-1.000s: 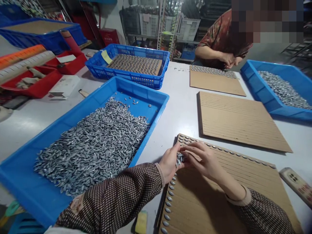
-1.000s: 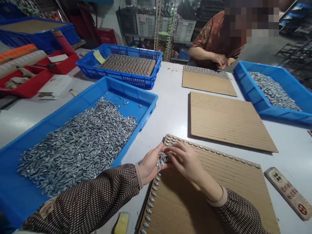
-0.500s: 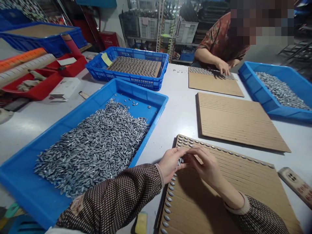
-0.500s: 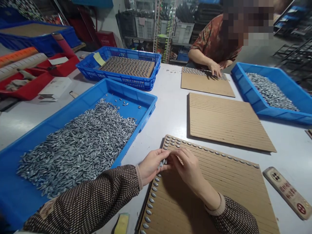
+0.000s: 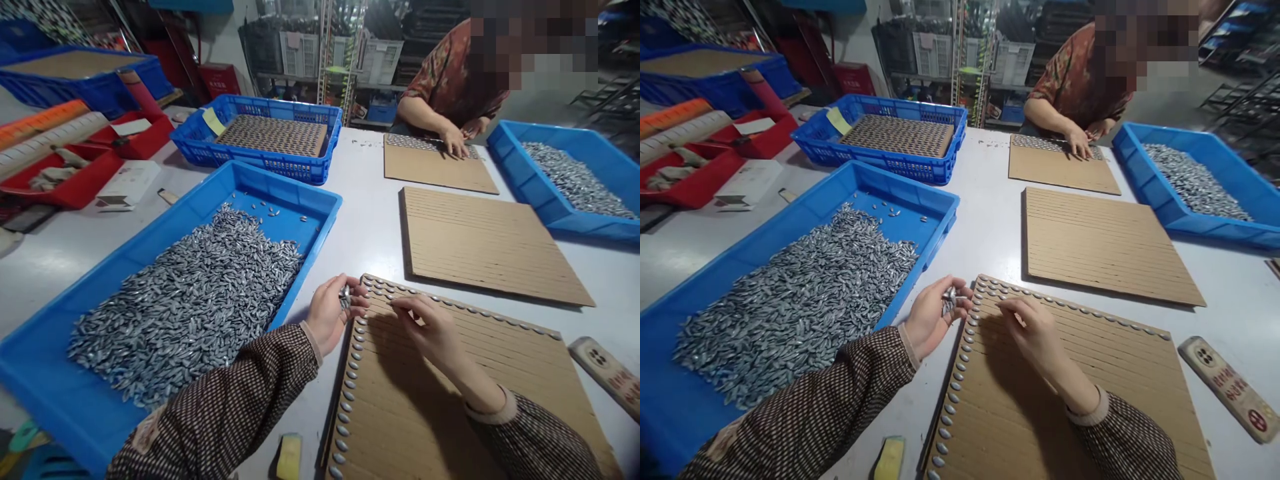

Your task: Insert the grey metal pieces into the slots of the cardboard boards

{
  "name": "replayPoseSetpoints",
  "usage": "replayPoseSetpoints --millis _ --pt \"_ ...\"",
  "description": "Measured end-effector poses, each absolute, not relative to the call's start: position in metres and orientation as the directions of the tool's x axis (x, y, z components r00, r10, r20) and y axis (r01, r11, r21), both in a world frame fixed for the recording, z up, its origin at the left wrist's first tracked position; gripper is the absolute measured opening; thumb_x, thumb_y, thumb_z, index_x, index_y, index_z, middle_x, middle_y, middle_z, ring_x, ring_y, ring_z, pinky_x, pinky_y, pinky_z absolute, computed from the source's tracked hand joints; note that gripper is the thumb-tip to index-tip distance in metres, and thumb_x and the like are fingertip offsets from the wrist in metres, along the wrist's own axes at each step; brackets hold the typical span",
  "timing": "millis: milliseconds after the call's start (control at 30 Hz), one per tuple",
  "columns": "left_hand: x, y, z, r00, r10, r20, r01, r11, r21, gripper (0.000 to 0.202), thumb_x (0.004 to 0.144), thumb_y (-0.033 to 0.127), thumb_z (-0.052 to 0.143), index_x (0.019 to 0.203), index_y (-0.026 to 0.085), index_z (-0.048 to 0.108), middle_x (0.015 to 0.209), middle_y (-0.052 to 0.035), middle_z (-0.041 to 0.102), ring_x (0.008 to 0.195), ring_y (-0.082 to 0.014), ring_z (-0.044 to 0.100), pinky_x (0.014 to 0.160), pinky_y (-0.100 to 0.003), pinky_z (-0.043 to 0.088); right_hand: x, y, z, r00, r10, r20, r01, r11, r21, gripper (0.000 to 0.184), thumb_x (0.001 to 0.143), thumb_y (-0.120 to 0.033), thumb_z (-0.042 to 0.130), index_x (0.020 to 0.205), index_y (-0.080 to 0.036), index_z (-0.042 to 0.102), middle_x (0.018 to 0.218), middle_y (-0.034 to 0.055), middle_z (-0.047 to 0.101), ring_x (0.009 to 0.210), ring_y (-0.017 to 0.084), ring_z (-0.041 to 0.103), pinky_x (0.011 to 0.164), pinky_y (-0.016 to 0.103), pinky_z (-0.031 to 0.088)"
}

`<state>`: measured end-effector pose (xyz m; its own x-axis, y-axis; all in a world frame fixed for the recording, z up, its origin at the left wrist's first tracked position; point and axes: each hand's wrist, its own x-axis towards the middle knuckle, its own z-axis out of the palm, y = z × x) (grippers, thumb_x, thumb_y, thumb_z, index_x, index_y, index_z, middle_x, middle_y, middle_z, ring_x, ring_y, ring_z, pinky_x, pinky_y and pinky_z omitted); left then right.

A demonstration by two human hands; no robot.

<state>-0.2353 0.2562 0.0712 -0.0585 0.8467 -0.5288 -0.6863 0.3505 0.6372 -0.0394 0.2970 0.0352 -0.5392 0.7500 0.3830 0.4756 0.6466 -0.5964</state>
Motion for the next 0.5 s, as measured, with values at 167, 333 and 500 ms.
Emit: replayPoseSetpoints --millis 167,333,500 --pt "-0.233 0.256 0.070 -0.009 0.770 -0.638 -0.719 0.439 0.540 0.014 0.083 0.021 0.050 0.085 0.012 0.060 0.067 -0.0042 0.059 0.051 -0.0104 0.056 0.045 -0.020 0.041 -0.051 0.308 0.010 -0.633 0.667 0.394 0.563 0.745 -0.357 0.022 0.092 -0.015 0.046 0.095 -0.019 0.067 0.088 0.0071 0.068 0.079 0.018 0.059 0.069 0.030 0.047" --pt "-0.236 0.258 0.071 -0.095 0.789 -0.607 -0.731 0.359 0.581 0.018 0.082 0.017 0.046 0.093 0.011 0.060 0.070 -0.0053 0.061 0.056 -0.0116 0.059 0.052 -0.022 0.045 -0.057 0.311 0.004 -0.685 0.614 0.391 0.603 0.780 -0.167 0.021 0.093 -0.016 0.048 0.095 -0.019 0.068 0.087 0.0057 0.067 0.078 0.017 0.056 0.066 0.029 0.042" --pt "-0.235 0.257 0.068 -0.096 0.811 -0.577 -0.694 0.362 0.623 0.019 0.082 0.012 0.047 0.100 0.015 0.050 0.077 -0.0066 0.065 0.061 -0.0140 0.063 0.056 -0.025 0.047 -0.057 0.312 0.006 -0.725 0.601 0.337 0.612 0.786 -0.084 0.021 0.093 -0.017 0.047 0.094 -0.020 0.068 0.088 0.0066 0.066 0.080 0.019 0.055 0.068 0.031 0.043"
